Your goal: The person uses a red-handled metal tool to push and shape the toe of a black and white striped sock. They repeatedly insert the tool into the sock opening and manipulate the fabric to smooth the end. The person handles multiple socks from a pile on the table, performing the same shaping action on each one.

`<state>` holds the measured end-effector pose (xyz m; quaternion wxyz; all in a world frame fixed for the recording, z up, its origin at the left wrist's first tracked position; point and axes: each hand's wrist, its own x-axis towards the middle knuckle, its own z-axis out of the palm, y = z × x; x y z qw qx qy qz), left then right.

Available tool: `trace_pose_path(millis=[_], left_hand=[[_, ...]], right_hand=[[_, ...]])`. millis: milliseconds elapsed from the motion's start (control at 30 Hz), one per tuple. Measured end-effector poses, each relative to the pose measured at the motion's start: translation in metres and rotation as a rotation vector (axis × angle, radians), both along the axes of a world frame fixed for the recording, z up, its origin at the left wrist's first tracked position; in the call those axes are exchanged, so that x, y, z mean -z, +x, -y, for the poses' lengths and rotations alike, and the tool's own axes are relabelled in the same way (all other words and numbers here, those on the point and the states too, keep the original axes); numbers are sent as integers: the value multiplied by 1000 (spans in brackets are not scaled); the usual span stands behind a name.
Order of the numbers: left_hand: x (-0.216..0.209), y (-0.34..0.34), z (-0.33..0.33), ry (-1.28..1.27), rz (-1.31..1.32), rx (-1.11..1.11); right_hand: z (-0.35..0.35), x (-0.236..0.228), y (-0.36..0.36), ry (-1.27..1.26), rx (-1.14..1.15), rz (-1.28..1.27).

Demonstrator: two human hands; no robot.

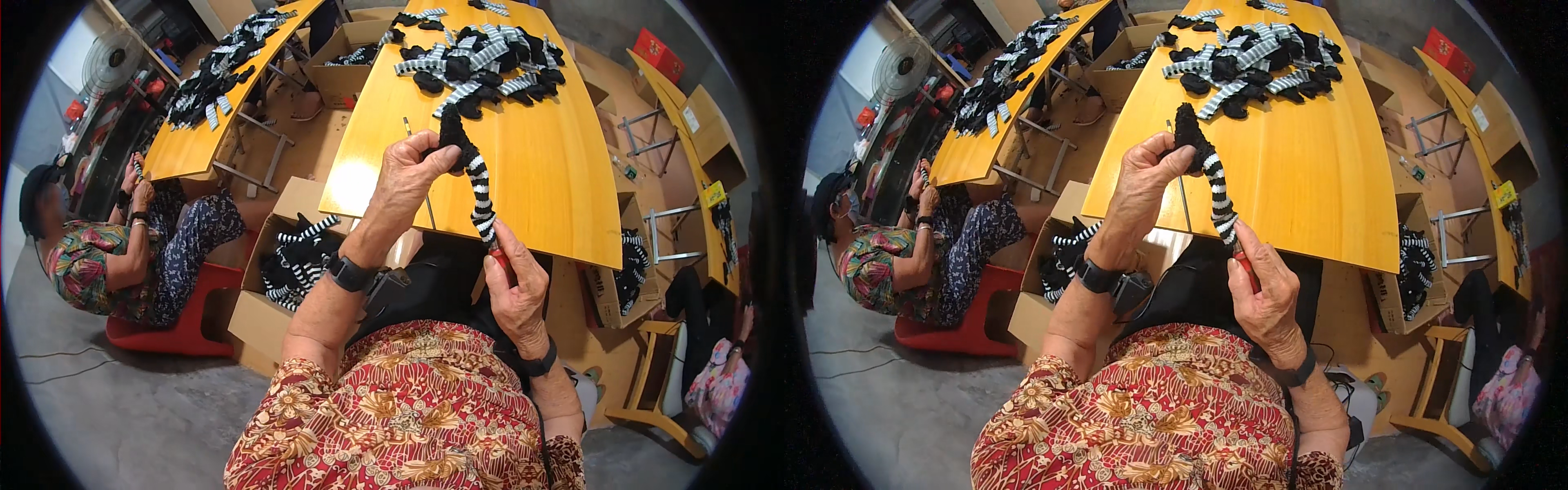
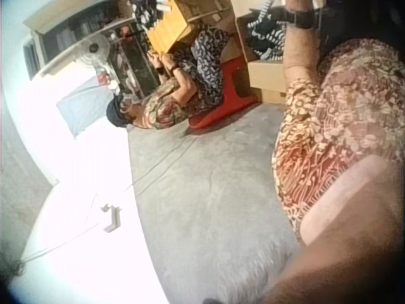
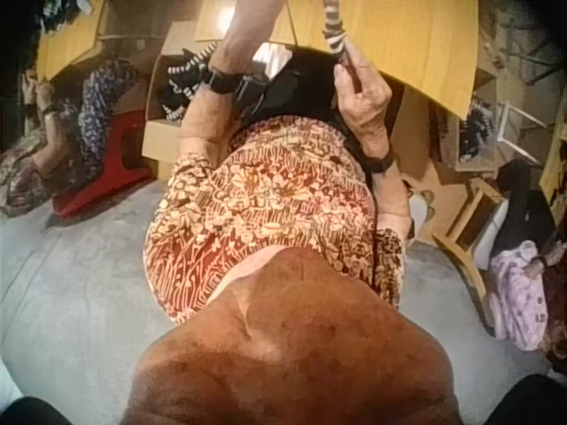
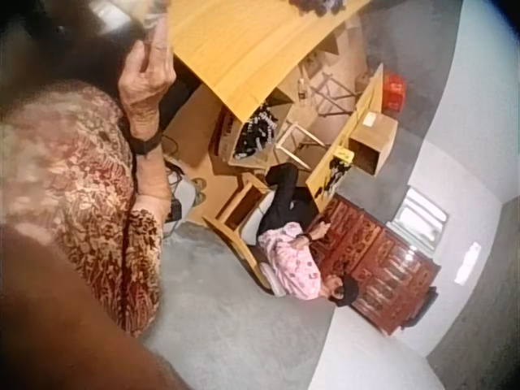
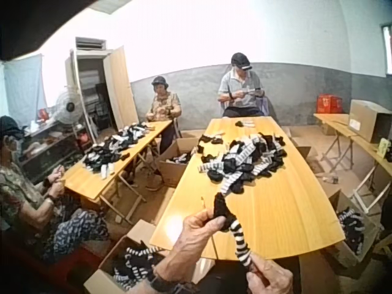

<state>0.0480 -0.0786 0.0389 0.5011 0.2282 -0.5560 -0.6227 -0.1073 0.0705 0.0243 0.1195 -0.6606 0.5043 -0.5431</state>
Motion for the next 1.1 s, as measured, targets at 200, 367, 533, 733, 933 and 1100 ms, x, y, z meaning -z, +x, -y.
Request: trace_pose_path(millis=[200, 367, 533, 733, 933, 1100], left_hand=[[-8, 11, -2, 114, -74, -111], [-11, 22, 9, 94, -56, -78], [-15, 28, 17, 59, 27, 55], [-23, 32, 18, 69, 2, 55], [-10, 37, 28, 140, -110, 165], [-26, 34, 16, 189, -59, -5]], right_hand=[[0, -5, -11, 88, -84, -21], [-2, -9, -41, 438, -245, 234], [12, -28, -52, 596, -408, 506], [21, -32, -66, 650, -462, 548], [21, -30, -70, 619, -506, 476], [28, -33, -70, 646, -516, 449]])
